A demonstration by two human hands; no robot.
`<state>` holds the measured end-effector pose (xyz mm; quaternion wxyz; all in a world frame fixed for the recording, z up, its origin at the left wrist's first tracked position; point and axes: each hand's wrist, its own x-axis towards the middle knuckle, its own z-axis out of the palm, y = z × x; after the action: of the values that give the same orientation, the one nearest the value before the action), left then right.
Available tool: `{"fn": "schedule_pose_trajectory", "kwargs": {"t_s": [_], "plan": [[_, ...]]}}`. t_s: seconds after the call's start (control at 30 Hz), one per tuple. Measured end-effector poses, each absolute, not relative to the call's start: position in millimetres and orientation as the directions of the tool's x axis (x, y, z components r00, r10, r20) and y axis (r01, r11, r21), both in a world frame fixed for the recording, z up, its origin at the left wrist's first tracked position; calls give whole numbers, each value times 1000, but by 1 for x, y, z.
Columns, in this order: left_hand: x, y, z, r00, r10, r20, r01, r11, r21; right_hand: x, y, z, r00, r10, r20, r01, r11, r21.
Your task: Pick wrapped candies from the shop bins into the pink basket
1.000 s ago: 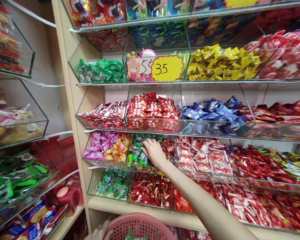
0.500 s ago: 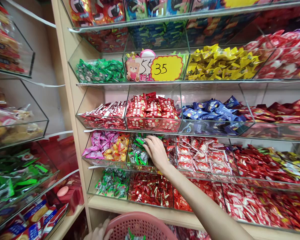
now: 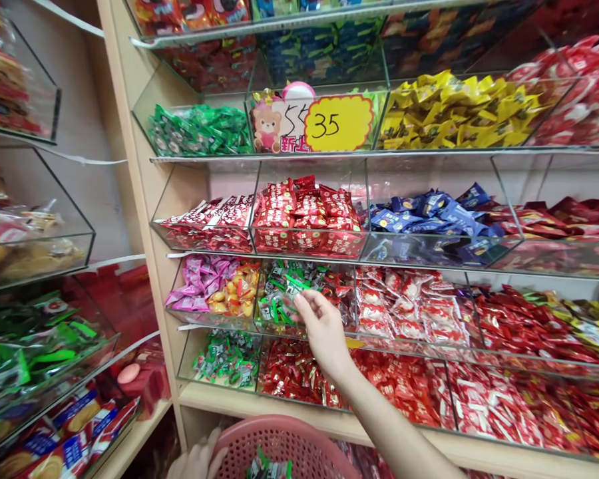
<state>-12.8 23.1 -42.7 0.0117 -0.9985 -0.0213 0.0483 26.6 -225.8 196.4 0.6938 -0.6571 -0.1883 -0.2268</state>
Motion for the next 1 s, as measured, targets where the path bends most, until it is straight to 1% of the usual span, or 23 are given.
{"fn": "schedule_pose_trajectory", "kwargs": {"t_s": [0.03, 0.07, 0.1, 0.17, 0.23, 0.33, 0.47, 0.57, 0.73, 0.83, 0.9, 1.0], "plan": [[-13, 23, -44, 996, 34, -88, 31, -999, -28, 18, -225, 194, 893, -24, 449, 446, 179, -877], [-13, 23, -46, 997, 26, -75, 23, -999, -31, 11, -224, 192, 932, 29, 361, 337, 290, -896], [-13, 24, -48, 998, 18, -53, 16, -999, -35, 5, -224, 189, 952, 75, 297, 250, 367, -896], [-14, 25, -51, 1000, 5, -6, 5, -999, -40, -3, -223, 184, 968, 129, 215, 135, 454, -881], [-15, 25, -52, 1000, -11, 24, -10, -999, -30, -6, -223, 179, 974, 148, 174, 81, 490, -868], [-18, 24, -46, 999, -23, 43, -22, -1000, -12, -11, -222, 166, 974, 184, 134, 26, 497, -867], [-20, 21, -37, 998, -33, 59, -31, -999, -26, -22, -216, 128, 963, 269, 36, -106, 497, -861], [-20, 19, -36, 997, -37, 61, -35, -999, -33, -30, -209, 81, 948, 313, -53, -186, 413, -891], [-21, 19, -38, 998, -34, 57, -32, -999, -31, -30, -192, -10, 919, 336, -207, -259, 119, -958], [-22, 19, -35, 997, -40, 59, -38, -999, -31, -25, -182, -51, 925, 320, -205, -183, -99, -978], [-23, 18, -33, 998, -42, 56, -40, -999, -30, -24, -175, -70, 933, 311, -184, -113, -234, -966], [-23, 18, -31, 998, -41, 50, -40, -999, -30, -30, -168, -89, 920, 323, -222, -102, -350, -931]]}}
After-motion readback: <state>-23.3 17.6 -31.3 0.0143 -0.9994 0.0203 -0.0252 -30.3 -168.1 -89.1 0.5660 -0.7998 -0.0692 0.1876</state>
